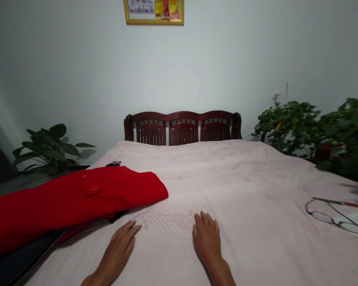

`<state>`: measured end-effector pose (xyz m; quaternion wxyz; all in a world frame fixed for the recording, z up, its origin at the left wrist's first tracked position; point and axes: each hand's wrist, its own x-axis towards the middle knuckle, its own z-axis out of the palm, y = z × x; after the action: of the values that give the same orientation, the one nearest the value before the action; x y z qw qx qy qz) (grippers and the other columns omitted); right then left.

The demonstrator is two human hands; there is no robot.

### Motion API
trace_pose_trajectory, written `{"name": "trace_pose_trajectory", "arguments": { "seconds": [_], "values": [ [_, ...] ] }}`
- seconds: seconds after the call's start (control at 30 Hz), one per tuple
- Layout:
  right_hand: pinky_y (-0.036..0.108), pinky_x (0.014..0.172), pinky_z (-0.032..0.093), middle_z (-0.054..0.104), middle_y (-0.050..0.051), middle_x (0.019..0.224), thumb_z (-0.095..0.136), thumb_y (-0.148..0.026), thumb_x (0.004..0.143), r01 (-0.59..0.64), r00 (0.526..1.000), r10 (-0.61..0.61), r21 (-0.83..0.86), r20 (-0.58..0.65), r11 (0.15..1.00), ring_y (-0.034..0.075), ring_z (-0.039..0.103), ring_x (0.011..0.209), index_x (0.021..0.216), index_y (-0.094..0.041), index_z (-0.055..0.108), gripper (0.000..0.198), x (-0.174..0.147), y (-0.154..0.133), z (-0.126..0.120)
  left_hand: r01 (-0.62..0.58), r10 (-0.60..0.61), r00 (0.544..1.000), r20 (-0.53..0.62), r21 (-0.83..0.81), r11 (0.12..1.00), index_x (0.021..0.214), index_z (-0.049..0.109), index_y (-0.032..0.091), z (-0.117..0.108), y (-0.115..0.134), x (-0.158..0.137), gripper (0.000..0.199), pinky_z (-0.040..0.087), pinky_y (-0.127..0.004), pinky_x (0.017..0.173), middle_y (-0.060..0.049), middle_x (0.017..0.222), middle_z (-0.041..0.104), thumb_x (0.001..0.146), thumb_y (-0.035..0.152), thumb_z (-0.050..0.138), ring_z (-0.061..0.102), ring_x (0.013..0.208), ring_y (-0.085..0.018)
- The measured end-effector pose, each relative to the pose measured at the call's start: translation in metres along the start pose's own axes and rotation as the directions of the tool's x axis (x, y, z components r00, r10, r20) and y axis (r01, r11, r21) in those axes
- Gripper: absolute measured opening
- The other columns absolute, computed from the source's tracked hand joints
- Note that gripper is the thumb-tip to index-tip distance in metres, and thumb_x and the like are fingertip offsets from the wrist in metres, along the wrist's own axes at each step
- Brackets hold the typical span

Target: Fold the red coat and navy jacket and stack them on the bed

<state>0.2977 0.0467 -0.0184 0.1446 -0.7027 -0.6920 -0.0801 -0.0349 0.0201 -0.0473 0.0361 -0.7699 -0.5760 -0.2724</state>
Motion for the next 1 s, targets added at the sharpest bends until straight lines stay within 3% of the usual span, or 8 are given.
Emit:
{"name": "trace_pose_trajectory", "arguments": {
  "seconds": [0.23,1.0],
  "values": [
    [0.048,0.113,0.028,0.053,0.010,0.144,0.039,-0.022,0.094,0.003,1.000,-0.003,0.002,-0.007,1.000,0.028,0.044,0.135,0.133,-0.020,0.059,0.043,0.0001,0.0001,-0.0001,-0.005,0.005,0.999,-0.041,0.001,1.000,0.126,0.063,0.027,0.0027,-0.0015,-0.0010,0.044,0.045,-0.048,0.109,-0.005,0.134,0.062,0.090,0.013,0.043,0.054,0.128,-0.023],
    [0.048,0.113,0.028,0.053,0.010,0.144,0.038,-0.022,0.094,0.006,1.000,-0.006,-0.002,-0.014,1.000,0.028,0.044,0.135,0.133,-0.020,0.059,0.044,0.0001,0.0005,0.0020,0.005,-0.005,1.000,-0.016,0.005,1.000,0.126,0.063,0.025,-0.0025,0.0036,0.0008,0.044,0.044,-0.049,0.109,-0.007,0.135,0.061,0.090,0.014,0.042,0.054,0.129,-0.023]
  ]
}}
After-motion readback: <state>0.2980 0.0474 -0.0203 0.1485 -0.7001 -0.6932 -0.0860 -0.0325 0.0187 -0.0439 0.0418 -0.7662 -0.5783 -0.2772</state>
